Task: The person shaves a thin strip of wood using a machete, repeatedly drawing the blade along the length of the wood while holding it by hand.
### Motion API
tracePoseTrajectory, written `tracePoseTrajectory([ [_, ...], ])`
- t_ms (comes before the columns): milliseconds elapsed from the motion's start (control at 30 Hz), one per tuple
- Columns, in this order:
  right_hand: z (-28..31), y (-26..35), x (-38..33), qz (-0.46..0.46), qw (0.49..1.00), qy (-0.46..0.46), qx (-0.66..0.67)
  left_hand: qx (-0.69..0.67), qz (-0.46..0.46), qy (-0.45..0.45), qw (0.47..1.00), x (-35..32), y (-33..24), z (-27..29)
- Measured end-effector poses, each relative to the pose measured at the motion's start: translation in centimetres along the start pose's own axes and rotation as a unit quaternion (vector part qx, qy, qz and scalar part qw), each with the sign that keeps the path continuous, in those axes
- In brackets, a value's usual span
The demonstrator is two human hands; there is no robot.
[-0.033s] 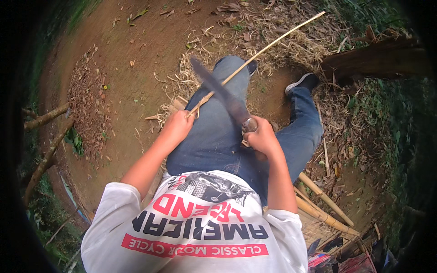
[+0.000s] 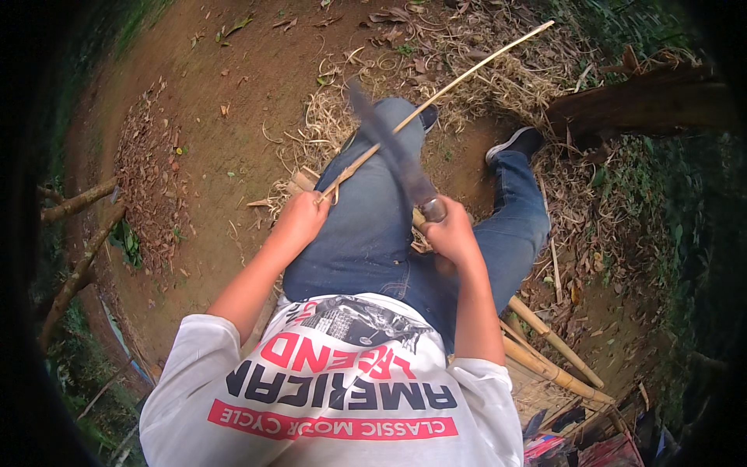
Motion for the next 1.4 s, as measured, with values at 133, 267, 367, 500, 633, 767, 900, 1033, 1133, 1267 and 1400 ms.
tracePoseTrajectory([
  [133, 3.8, -0.8, 0.7, 0.027, 0.983, -0.142, 0.114, -0.01, -0.032, -0.011, 0.999, 0.2, -0.1, 1.3],
  [267, 7.0, -1.8, -0.3, 0.025, 0.967, -0.218, 0.127, -0.072, -0.072, 0.028, 0.994, -0.2, -0.3, 3.0],
  [367, 8.1, -1.8, -1.2, 0.047, 0.95, -0.253, 0.175, -0.204, -0.04, 0.203, 0.957, -0.3, 2.3, 1.9],
  [500, 8.3, 0.2, -2.2, 0.082, 0.923, -0.269, 0.263, -0.399, 0.155, 0.501, 0.752, -2.1, 2.3, 2.7],
  [633, 7.7, 0.9, -2.6, 0.094, 0.912, -0.272, 0.293, -0.399, 0.165, 0.44, 0.788, -0.2, 3.4, 3.0],
  [767, 6.5, 1.1, -2.9, 0.083, 0.932, -0.243, 0.255, -0.118, -0.013, 0.097, 0.988, 2.9, 2.8, 6.1],
  [900, 5.6, -0.4, -2.6, 0.086, 0.945, -0.234, 0.211, 0.039, 0.002, -0.021, 0.999, 2.3, 2.8, 9.8],
  [1033, 5.0, -0.7, -2.6, 0.073, 0.947, -0.232, 0.208, 0.026, 0.03, -0.05, 0.998, 1.6, 3.5, 11.3],
  [1133, 4.9, -1.0, -2.8, 0.065, 0.944, -0.239, 0.22, -0.069, 0.056, -0.008, 0.996, 0.5, 1.9, 10.9],
  [1267, 5.5, -0.5, -3.6, 0.062, 0.933, -0.268, 0.232, -0.234, 0.041, 0.129, 0.963, -0.8, 0.7, 6.6],
  [1400, 6.5, -0.5, -4.2, 0.136, 0.915, -0.337, 0.174, -0.259, 0.042, 0.278, 0.924, -3.1, 2.6, 2.5],
])
Point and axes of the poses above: each hand's wrist, its own x-axis towards the middle knuckle, its own z-axis out of the back of the hand, y = z × x, the point moved 6 cm from there along x, towards the middle knuckle, and after that the axes turned 8 degrees about -y, right-handed, at the moved point
